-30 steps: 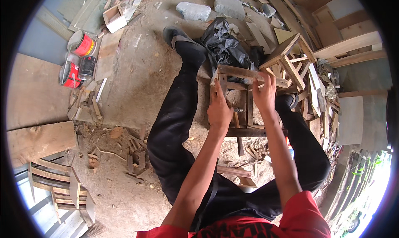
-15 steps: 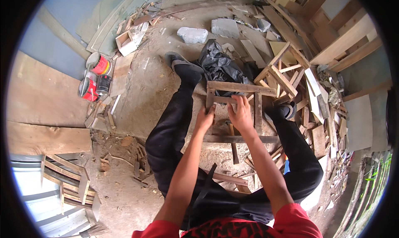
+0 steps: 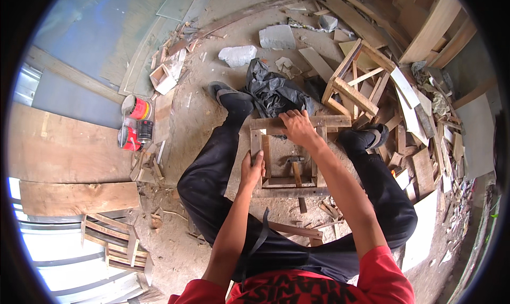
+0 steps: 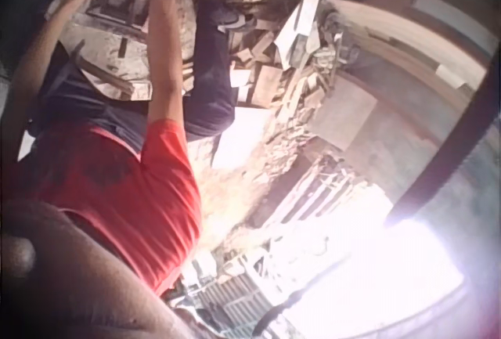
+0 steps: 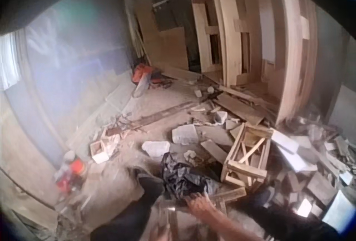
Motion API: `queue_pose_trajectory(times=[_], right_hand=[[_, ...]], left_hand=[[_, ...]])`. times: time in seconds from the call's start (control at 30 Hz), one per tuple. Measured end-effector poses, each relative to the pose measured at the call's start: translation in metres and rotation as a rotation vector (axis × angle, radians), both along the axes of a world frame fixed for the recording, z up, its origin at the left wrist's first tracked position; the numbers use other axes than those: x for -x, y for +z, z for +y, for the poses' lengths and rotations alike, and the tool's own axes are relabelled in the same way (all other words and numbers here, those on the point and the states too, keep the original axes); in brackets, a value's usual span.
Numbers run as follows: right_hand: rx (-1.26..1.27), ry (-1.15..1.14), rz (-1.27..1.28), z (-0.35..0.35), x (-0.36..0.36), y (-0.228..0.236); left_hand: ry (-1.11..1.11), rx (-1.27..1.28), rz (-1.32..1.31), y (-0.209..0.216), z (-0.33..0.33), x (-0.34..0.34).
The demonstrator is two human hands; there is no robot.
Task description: The person sits on the floor and assembles a small wooden frame using a hammer and nails. They repeatedly position the frame, hammer nails into joints, and adjust the pieces to secure the structure.
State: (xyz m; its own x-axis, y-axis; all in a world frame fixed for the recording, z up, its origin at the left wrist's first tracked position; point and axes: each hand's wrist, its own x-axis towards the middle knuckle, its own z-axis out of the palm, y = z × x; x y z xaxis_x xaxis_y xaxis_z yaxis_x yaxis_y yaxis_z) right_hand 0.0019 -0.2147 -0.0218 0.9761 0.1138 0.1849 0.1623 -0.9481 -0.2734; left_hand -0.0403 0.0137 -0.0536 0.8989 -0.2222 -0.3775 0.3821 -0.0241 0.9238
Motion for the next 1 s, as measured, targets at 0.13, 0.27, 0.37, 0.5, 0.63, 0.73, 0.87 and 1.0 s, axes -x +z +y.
queue_pose_trajectory(times=[0.13, 0.27, 0.37, 0.5, 0.63, 0.73, 0.87, 1.0], right_hand=[[0.005, -0.01, -0.033, 0.007, 0.038, 0.045], [0.047, -0.057, -0.132, 0.016, 0.078, 0.08], [0.043, -0.065, -0.132, 0.027, 0.092, 0.099], [0.042, 0.014, -0.019, 0.03, 0.095, 0.104], [-0.1, -0.109, 0.329, 0.046, 0.094, 0.085], [-0.348, -0.04, 0.377, 0.071, 0.088, 0.101], [-0.272, -0.048, 0.461, 0.088, 0.058, 0.106], [-0.24, -0.087, 0.405, 0.093, 0.047, 0.083]], left_hand=[[0.003, 0.028, -0.104, 0.006, 0.005, 0.016], [-0.024, -0.005, -0.221, 0.015, 0.003, 0.023], [0.021, -0.021, -0.332, -0.001, 0.009, 0.023], [-0.007, -0.194, -0.49, -0.007, 0.016, 0.002], [-0.047, -0.223, -0.53, -0.011, 0.018, -0.026], [-0.094, -0.163, -0.56, -0.033, 0.036, -0.038], [-0.079, -0.167, -0.621, -0.037, 0.03, -0.036], [-0.072, -0.169, -0.634, -0.041, 0.024, -0.038]])
